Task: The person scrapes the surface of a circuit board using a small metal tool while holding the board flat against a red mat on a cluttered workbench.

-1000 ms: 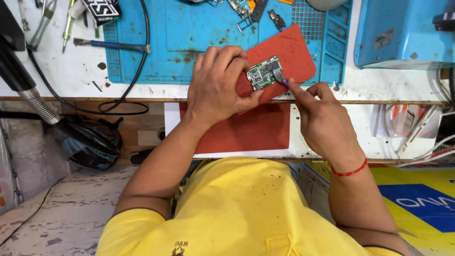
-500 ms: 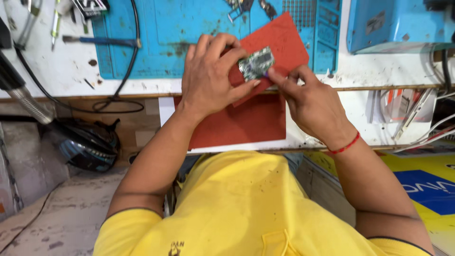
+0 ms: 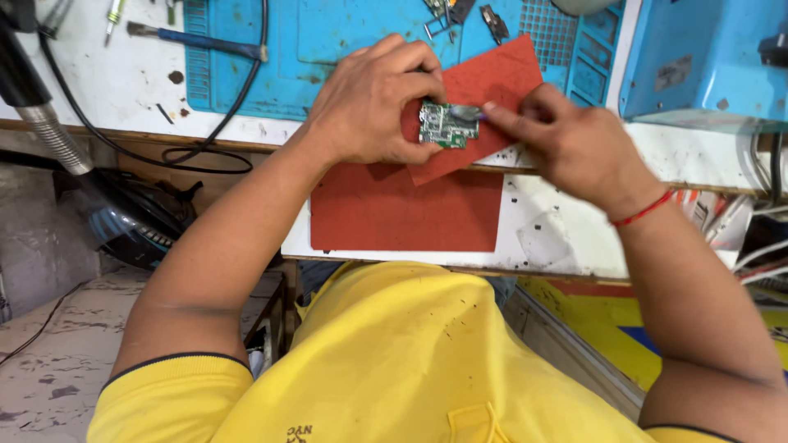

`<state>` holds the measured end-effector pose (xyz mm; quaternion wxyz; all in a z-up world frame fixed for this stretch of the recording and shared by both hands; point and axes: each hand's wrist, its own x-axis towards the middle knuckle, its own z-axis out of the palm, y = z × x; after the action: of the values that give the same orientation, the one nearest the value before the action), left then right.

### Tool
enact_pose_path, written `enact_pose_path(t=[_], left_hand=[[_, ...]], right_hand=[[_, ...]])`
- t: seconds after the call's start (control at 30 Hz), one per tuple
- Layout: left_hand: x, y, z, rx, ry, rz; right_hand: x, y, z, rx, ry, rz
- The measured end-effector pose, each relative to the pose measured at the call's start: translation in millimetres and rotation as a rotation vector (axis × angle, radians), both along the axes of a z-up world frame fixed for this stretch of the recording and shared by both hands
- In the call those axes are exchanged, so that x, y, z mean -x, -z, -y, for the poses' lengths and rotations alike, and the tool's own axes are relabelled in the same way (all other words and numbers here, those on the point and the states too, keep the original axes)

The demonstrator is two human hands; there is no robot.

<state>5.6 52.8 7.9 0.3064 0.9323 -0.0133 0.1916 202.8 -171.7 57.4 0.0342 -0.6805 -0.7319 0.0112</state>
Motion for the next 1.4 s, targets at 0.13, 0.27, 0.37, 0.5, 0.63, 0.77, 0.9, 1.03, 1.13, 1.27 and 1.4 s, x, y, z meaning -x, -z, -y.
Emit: enact_pose_path(t=[0.13,0.27,0.37,0.5,0.63,0.77,0.9,1.03,1.13,1.27,1.4], left_hand=[[-9,-7,2,0.023,-0.007,-0.019],[-6,-7,4,0.014,-0.037,-0.088],[-9,-9,5,0.009,-0.034,-0.074],[-6,-8,7,0.003,-0.045,-0.047],[-10,-11,10,-0.017,-0.053,-0.057],[-7,-10,10,-0.033,-0.060,-0.017],[-5,-7,11,-0.019,-0.058,-0.062],[-13,-10,4,-0.032,-0.040,-0.001],[-4,-7,9,-0.021,-0.044,-0.013],[-11,-8,8,-0.041,-0.076,0.002],[-5,-7,9,-0.053,-0.051,0.018]], right_hand=[[-9,4,11,0.055,0.011,0.018],[-6,-1,4,0.037,0.038,0.020],[0,-7,2,0.061,0.036,0.018],[1,-16,1,0.106,0.106,-0.052],[7,-7,10,0.037,0.094,-0.104],[15,5,15,0.055,0.177,-0.162],[26,4,11,-0.017,0.184,-0.186],[33,2,10,-0.009,0.234,-0.194],[38,7,16,-0.044,0.274,-0.214],[34,17,23,-0.086,0.325,-0.211],[36,28,30,0.043,0.261,-0.167]])
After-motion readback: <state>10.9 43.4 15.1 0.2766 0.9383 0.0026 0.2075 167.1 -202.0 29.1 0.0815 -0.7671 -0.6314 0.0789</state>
